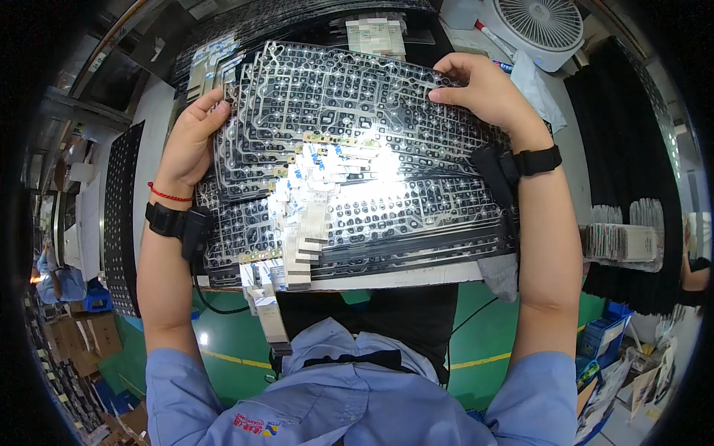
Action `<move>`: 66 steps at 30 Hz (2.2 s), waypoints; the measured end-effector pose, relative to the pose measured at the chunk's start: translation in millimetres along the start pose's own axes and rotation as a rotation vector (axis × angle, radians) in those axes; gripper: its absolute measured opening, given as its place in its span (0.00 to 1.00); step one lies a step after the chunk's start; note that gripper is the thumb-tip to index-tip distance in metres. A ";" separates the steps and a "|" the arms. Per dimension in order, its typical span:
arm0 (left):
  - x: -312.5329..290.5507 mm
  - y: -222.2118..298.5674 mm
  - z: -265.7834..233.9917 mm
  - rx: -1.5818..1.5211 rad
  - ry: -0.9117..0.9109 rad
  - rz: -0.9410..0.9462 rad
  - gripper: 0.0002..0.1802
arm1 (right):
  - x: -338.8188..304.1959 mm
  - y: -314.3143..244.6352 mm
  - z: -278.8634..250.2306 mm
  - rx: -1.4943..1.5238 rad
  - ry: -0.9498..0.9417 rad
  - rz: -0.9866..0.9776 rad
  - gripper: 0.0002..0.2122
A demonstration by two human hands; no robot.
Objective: Inspecting and sorting layers of keyboard membrane components at a factory workstation.
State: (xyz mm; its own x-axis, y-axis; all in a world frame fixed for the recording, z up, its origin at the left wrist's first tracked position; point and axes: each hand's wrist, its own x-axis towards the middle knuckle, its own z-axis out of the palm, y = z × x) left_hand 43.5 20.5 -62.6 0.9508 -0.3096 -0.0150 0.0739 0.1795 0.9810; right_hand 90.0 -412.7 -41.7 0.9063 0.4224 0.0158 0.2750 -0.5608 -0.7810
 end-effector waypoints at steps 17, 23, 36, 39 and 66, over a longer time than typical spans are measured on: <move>-3.2 4.7 6.5 0.038 0.078 -0.017 0.21 | -2.5 3.4 -2.9 0.104 0.011 -0.020 0.21; -7.2 13.9 4.9 -0.014 -0.002 -0.018 0.23 | -3.2 1.6 -3.9 0.081 -0.023 0.040 0.23; -5.8 9.2 4.0 -0.011 0.055 0.030 0.21 | -0.1 14.9 -13.0 0.054 -0.030 0.052 0.12; -6.5 10.3 3.9 -0.048 0.080 0.017 0.21 | -0.6 16.2 -12.6 0.022 -0.011 0.043 0.11; -11.5 15.1 -2.0 0.036 0.107 0.008 0.21 | -0.9 24.5 -18.7 0.042 0.032 0.080 0.11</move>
State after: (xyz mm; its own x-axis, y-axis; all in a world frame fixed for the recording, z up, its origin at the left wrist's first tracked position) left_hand 34.3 28.7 -47.9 0.9781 -0.2066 -0.0259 0.0574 0.1478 0.9874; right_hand 101.9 -440.2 -49.1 0.9348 0.3540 -0.0284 0.1879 -0.5609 -0.8063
